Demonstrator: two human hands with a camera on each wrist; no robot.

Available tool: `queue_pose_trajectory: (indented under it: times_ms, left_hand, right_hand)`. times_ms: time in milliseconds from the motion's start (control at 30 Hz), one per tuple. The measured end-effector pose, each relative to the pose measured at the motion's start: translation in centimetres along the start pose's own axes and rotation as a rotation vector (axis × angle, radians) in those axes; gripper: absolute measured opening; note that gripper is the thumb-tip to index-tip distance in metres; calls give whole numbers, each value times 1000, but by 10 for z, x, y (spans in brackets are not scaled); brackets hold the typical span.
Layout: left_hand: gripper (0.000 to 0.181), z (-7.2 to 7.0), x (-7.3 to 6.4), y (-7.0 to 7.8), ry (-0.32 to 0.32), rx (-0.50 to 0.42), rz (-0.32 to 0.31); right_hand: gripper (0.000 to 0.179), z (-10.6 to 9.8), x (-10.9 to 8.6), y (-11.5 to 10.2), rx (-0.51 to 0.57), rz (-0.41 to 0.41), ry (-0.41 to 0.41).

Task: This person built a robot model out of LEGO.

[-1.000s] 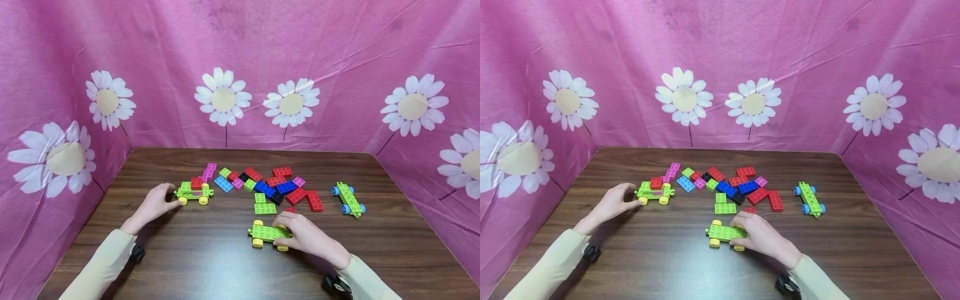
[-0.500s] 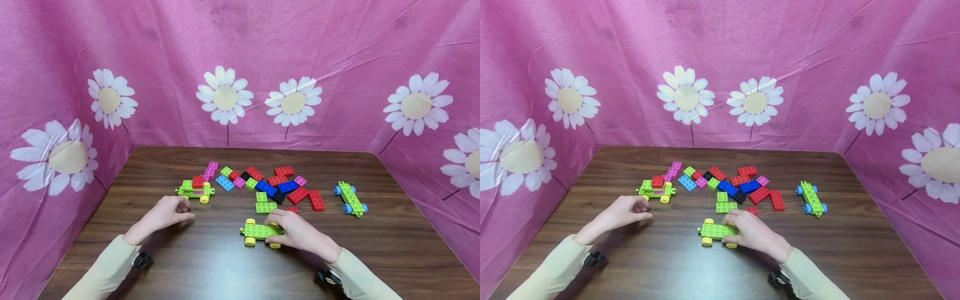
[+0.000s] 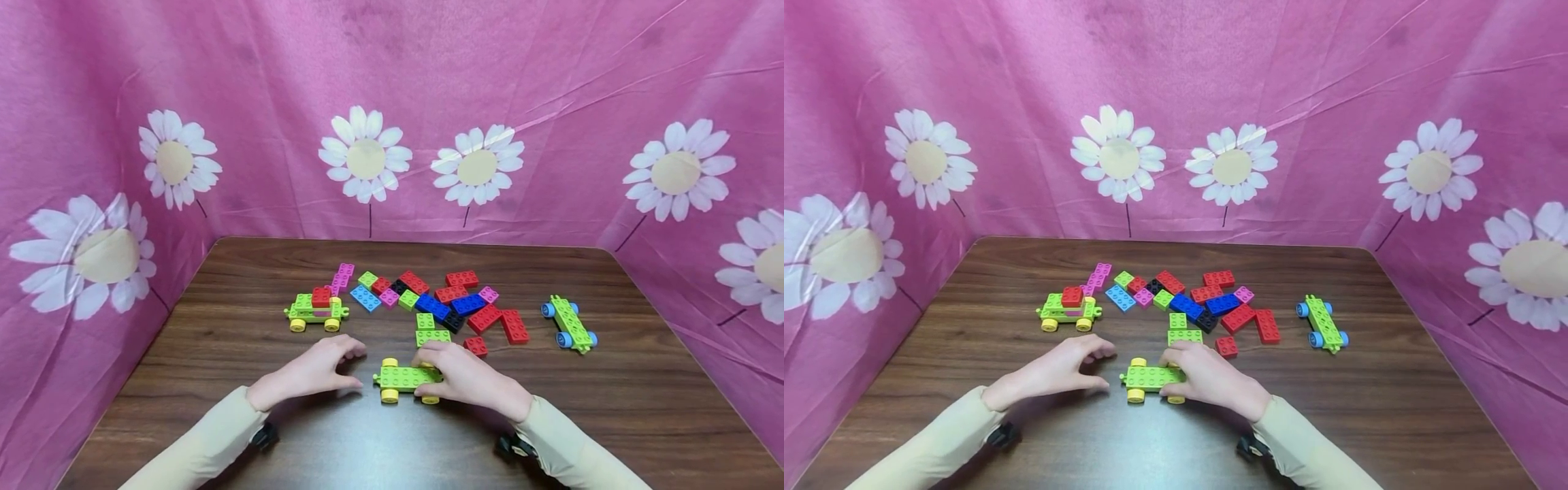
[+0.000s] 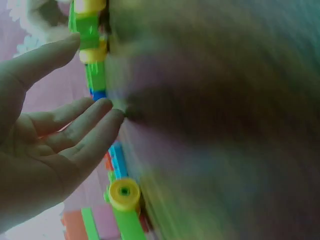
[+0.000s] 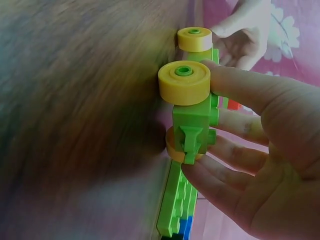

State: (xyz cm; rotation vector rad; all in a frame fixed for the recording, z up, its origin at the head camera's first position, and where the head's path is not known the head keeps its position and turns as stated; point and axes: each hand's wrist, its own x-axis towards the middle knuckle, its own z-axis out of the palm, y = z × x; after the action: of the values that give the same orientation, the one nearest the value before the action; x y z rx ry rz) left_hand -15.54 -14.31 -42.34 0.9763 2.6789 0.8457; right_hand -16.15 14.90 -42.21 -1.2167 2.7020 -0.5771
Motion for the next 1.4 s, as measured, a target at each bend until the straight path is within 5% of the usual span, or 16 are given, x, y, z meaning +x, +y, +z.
queue_pose_trajectory:
  times_ms: [300, 933, 1133, 1400]
  left_hand:
    - [62, 13, 9, 9, -25, 0, 23]
    - [62, 20, 11, 14, -52, 41, 30]
    - [60, 20, 11, 14, -48, 48, 33]
    - [61, 19, 12, 13, -57, 48, 22]
  right_hand:
    - [32, 4, 8, -5, -17, -58, 23]
    - [33, -5, 7, -4, 16, -45, 43]
    - [28, -30, 3, 20, -4, -45, 193]
    - [18, -75, -1, 94, -63, 114, 344]
